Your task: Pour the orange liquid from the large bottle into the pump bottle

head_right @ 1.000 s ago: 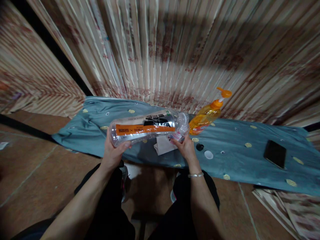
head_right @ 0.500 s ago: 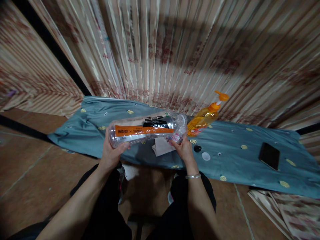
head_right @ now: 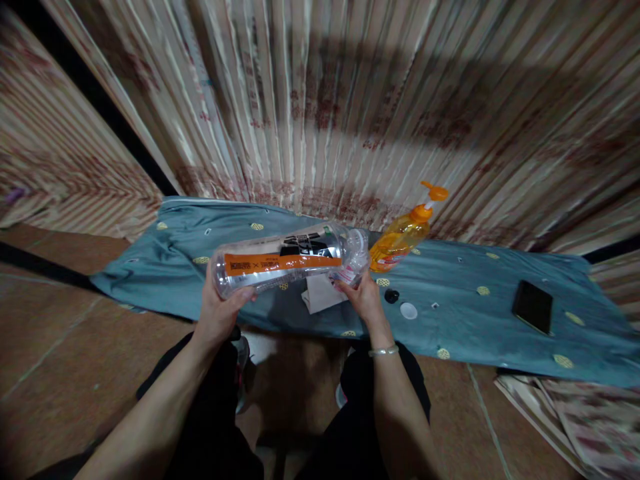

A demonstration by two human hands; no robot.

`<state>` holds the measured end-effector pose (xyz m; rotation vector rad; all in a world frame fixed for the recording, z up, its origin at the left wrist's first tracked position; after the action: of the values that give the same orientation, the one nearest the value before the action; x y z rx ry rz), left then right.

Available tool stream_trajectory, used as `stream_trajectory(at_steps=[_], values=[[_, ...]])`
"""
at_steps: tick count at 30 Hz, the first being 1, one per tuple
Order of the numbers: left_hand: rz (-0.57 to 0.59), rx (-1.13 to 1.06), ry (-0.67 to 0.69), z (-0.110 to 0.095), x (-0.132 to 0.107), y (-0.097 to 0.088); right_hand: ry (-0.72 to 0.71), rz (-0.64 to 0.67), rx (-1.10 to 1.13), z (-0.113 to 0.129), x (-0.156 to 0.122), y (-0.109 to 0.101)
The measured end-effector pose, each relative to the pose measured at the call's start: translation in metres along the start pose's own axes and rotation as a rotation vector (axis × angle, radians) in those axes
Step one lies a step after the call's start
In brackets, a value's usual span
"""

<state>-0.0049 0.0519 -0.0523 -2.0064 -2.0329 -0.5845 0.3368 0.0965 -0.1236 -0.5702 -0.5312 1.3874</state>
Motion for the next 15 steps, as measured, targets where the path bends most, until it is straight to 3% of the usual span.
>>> stream_trajectory(at_steps=[15], values=[[-0.036,-0.023,-0.069,0.0023,-0.0002,-0.0042,0.004,0.007,-0.008,-0.0010,0.0010,0.0007]])
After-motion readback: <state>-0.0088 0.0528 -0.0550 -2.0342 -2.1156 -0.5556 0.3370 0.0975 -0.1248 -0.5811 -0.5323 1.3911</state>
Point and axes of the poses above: each hand's wrist, its own x-axis towards the middle knuckle, its own y-axis out of the palm, z = x × y, the point moved 7 cm from there along x, towards the middle knuckle, and after that the axes turned 10 degrees about z, right-handed, at the moved point
